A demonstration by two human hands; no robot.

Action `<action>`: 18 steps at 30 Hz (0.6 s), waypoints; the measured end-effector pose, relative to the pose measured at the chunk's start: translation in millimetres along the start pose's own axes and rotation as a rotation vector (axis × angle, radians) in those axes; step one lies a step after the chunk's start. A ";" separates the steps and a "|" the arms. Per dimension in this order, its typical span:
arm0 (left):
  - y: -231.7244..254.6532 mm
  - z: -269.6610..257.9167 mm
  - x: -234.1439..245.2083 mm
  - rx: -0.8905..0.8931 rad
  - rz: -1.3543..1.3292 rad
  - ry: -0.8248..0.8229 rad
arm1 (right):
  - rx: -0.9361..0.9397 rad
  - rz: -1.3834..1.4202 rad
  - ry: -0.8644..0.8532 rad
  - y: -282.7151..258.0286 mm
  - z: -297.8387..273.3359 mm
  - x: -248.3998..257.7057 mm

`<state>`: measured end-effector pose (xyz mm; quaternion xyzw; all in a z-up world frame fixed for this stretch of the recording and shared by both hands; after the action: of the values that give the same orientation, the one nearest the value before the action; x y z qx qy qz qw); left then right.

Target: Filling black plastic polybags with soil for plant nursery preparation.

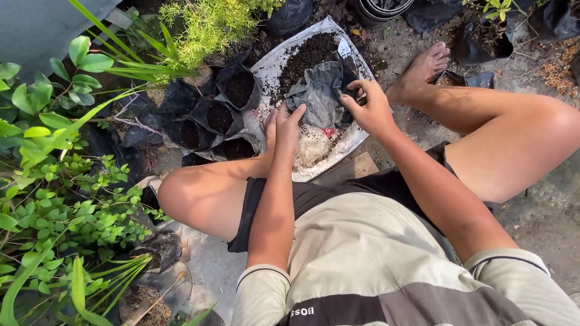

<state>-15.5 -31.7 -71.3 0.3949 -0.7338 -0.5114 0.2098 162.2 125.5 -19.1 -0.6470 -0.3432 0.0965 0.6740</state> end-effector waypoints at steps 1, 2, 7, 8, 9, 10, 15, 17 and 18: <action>-0.7 0.8 -1.4 0.010 -0.032 -0.017 | -0.066 -0.001 -0.012 5.3 3.5 2.4; -1.3 1.6 -2.6 0.019 -0.064 -0.035 | -0.132 -0.003 -0.024 10.5 6.9 4.6; -33.8 17.4 20.2 0.111 -0.212 0.004 | -0.221 0.230 0.063 -6.7 0.7 15.3; -48.7 23.5 33.0 0.146 -0.234 0.010 | -0.209 0.238 0.081 -10.2 -0.1 17.1; -25.0 15.7 22.3 0.150 -0.234 0.012 | -0.213 0.237 0.080 -8.8 -0.5 17.0; -1.9 7.8 11.6 0.224 -0.287 0.043 | -0.158 0.238 0.104 -8.1 -1.0 17.5; 24.2 5.0 13.9 0.279 -0.328 0.045 | 0.003 0.304 0.136 -36.0 -2.9 20.9; 7.7 11.5 22.3 0.086 0.745 0.197 | 0.043 0.184 0.121 -35.4 -2.0 20.3; 19.4 -0.3 12.2 0.087 0.745 0.195 | 0.042 0.183 0.122 -36.2 -1.2 17.6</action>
<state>-29.6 -38.4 -54.6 0.1564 -0.8246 -0.3285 0.4331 164.7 129.4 20.9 -0.6660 -0.2388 0.1254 0.6955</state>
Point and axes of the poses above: each hand's wrist, its own z-axis towards the middle knuckle, its own x-axis out of the back of the hand, y = z × x, the point moved 1 cm from there along z, towards the middle knuckle, and after that the axes turned 8 degrees about z, right-handed, at the moved point
